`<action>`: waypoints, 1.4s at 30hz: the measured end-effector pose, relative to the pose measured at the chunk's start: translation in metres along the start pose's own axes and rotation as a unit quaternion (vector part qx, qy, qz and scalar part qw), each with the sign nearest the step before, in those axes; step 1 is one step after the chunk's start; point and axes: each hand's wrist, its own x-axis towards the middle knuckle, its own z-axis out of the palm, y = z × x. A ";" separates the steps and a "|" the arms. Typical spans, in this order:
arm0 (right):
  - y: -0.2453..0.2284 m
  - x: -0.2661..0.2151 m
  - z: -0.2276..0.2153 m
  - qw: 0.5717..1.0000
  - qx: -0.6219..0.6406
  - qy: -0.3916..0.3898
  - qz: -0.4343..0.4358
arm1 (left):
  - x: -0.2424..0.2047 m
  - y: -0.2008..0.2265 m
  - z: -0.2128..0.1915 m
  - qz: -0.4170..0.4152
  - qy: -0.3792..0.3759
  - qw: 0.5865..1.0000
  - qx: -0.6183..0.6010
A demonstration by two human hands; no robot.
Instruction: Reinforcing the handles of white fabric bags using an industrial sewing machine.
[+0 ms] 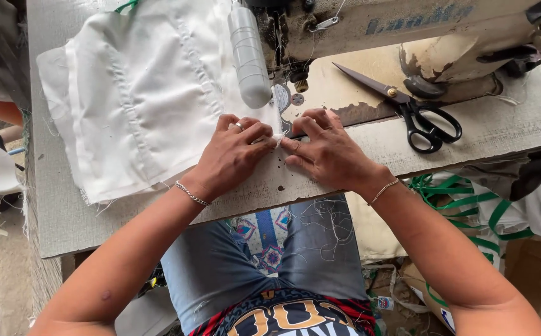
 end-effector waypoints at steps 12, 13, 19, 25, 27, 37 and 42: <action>-0.006 0.006 -0.001 0.994 -0.083 -0.017 -0.074 | 0.002 0.002 -0.001 -0.008 0.012 1.000 -0.020; -0.008 0.007 -0.004 0.994 -0.073 -0.013 -0.078 | 0.002 0.002 -0.002 -0.004 0.021 0.999 -0.034; -0.004 0.014 -0.004 0.993 -0.063 0.001 -0.101 | 0.001 0.000 -0.007 0.005 0.023 0.997 -0.070; 0.009 0.034 -0.009 0.990 -0.072 0.000 -0.117 | 0.008 -0.022 0.003 -0.008 0.028 0.997 -0.077; 0.019 0.042 -0.009 0.991 -0.071 0.003 -0.114 | 0.020 -0.029 0.002 -0.021 0.037 0.996 -0.085; 0.028 0.041 0.007 0.992 -0.043 0.074 -0.097 | 0.017 -0.056 0.046 -0.001 0.112 0.992 -0.064; 0.033 0.044 0.015 0.990 -0.060 0.084 -0.095 | 0.023 -0.059 0.046 0.008 0.123 0.992 -0.032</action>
